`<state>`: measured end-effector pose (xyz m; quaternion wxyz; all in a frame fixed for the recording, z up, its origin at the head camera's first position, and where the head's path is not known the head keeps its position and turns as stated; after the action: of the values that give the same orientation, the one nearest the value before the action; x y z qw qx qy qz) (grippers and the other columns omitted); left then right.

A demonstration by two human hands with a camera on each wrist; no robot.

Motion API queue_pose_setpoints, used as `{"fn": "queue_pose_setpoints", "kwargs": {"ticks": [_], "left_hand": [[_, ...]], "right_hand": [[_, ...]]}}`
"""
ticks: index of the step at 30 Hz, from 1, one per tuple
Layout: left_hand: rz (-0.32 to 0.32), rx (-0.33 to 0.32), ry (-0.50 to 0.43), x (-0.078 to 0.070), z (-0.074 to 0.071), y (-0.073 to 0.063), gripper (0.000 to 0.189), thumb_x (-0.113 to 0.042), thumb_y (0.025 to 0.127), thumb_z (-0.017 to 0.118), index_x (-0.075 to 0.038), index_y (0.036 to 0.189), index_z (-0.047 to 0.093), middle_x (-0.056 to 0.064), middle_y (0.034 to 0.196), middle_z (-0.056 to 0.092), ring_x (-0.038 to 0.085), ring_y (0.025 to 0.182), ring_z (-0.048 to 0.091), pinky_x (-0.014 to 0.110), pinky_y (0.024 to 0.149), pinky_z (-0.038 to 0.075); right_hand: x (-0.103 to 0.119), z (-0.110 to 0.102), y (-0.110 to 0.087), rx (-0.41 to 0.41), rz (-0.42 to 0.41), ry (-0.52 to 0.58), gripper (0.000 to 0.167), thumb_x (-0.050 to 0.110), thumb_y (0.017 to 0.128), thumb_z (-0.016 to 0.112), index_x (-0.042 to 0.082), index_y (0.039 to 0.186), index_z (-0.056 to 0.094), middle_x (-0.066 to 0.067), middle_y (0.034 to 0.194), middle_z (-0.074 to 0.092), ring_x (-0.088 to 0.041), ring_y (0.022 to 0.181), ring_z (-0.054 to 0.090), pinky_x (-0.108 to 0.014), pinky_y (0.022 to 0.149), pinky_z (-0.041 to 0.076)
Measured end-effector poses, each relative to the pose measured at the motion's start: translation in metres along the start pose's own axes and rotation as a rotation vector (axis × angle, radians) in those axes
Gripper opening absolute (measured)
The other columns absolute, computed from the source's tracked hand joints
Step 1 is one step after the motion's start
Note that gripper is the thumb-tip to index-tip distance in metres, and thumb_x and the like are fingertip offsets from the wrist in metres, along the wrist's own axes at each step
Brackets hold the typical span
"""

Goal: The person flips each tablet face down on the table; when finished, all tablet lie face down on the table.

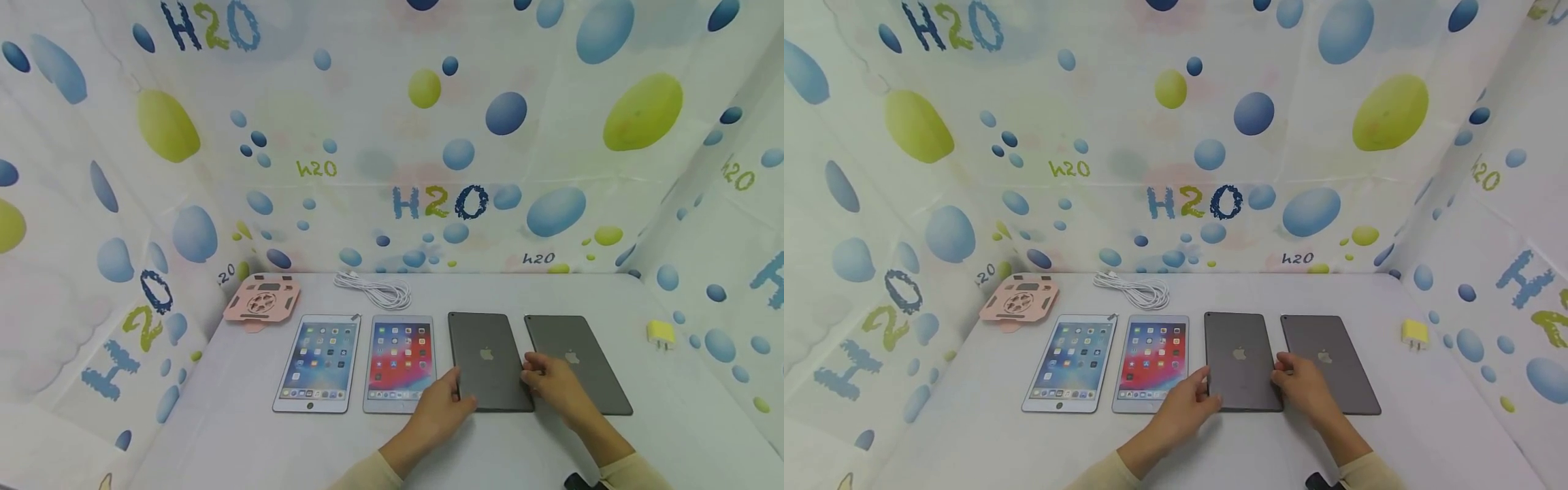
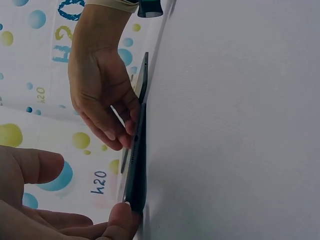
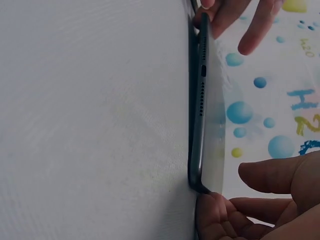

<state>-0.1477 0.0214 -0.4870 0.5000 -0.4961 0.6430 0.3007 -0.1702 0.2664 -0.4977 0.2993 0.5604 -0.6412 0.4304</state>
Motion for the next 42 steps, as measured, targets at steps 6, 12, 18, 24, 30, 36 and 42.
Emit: {"fn": "queue_pose_setpoints", "kwargs": {"ticks": [6,12,18,24,30,36,42], "left_hand": [[-0.025,0.011,0.058,0.002,0.001,0.001,0.074,-0.026,0.094,0.068,0.003,0.155,0.036,0.021,0.142,0.059,0.024,0.118,0.064,0.048,0.101,0.053],[-0.006,0.047,0.13,0.002,0.003,0.001,0.081,-0.03,0.093,0.068,0.0,0.158,0.03,0.022,0.135,0.063,0.016,0.092,0.064,0.038,0.079,0.058],[0.031,0.095,0.07,0.003,-0.001,-0.004,0.086,-0.028,0.094,0.065,-0.001,0.162,0.019,0.022,0.141,0.06,0.017,0.108,0.065,0.04,0.098,0.053],[0.012,0.103,0.056,0.003,-0.009,-0.01,0.083,-0.028,0.094,0.066,-0.009,0.162,0.024,0.02,0.152,0.05,0.037,0.133,0.056,0.056,0.106,0.047],[-0.038,-0.014,0.05,0.005,-0.036,-0.022,0.069,-0.029,0.096,0.065,-0.014,0.158,0.038,0.017,0.154,0.048,0.04,0.138,0.049,0.062,0.108,0.043],[-0.023,-0.187,0.058,0.011,-0.076,-0.034,0.062,-0.023,0.098,0.061,-0.015,0.156,0.041,0.017,0.158,0.042,0.045,0.145,0.037,0.069,0.112,0.033],[-0.051,-0.265,0.036,0.022,-0.097,-0.04,0.063,-0.02,0.098,0.062,-0.011,0.156,0.04,0.019,0.16,0.039,0.046,0.147,0.034,0.068,0.113,0.031]], "right_hand": [[0.003,0.001,-0.003,0.003,-0.018,-0.014,0.052,0.005,0.099,0.058,-0.019,0.142,0.042,-0.034,0.131,0.058,-0.042,0.121,0.06,-0.042,0.093,0.058],[0.002,0.001,-0.003,-0.008,-0.018,-0.022,0.051,0.005,0.099,0.059,-0.019,0.141,0.043,-0.034,0.13,0.058,-0.041,0.119,0.063,-0.04,0.089,0.059],[0.003,0.001,-0.003,-0.016,-0.003,-0.047,0.049,0.006,0.1,0.057,-0.018,0.141,0.045,-0.032,0.129,0.059,-0.039,0.114,0.065,-0.039,0.085,0.06],[0.006,-0.001,-0.006,-0.002,-0.009,-0.055,0.047,0.006,0.1,0.055,-0.017,0.14,0.046,-0.034,0.132,0.057,-0.042,0.117,0.063,-0.039,0.085,0.061],[0.01,-0.003,-0.008,-0.068,-0.113,-0.198,0.046,0.011,0.1,0.059,-0.011,0.139,0.052,-0.021,0.117,0.066,-0.026,0.099,0.067,-0.031,0.073,0.055],[0.027,0.01,-0.012,-0.037,-0.15,-0.013,0.046,0.016,0.101,0.06,-0.005,0.141,0.053,-0.016,0.114,0.063,-0.021,0.095,0.063,-0.028,0.075,0.056],[0.047,0.039,-0.01,0.226,-0.103,0.349,0.061,0.024,0.103,0.06,-0.007,0.15,0.037,-0.029,0.134,0.052,-0.037,0.115,0.062,-0.041,0.093,0.057]]}}
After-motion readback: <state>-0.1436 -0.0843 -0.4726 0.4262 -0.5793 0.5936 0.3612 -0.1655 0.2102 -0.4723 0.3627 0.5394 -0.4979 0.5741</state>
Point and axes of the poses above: each hand's wrist, its own y-axis towards the middle knuckle, its own z-axis out of the palm, x = y × z, the point moved 1 cm from there along y, towards the middle knuckle
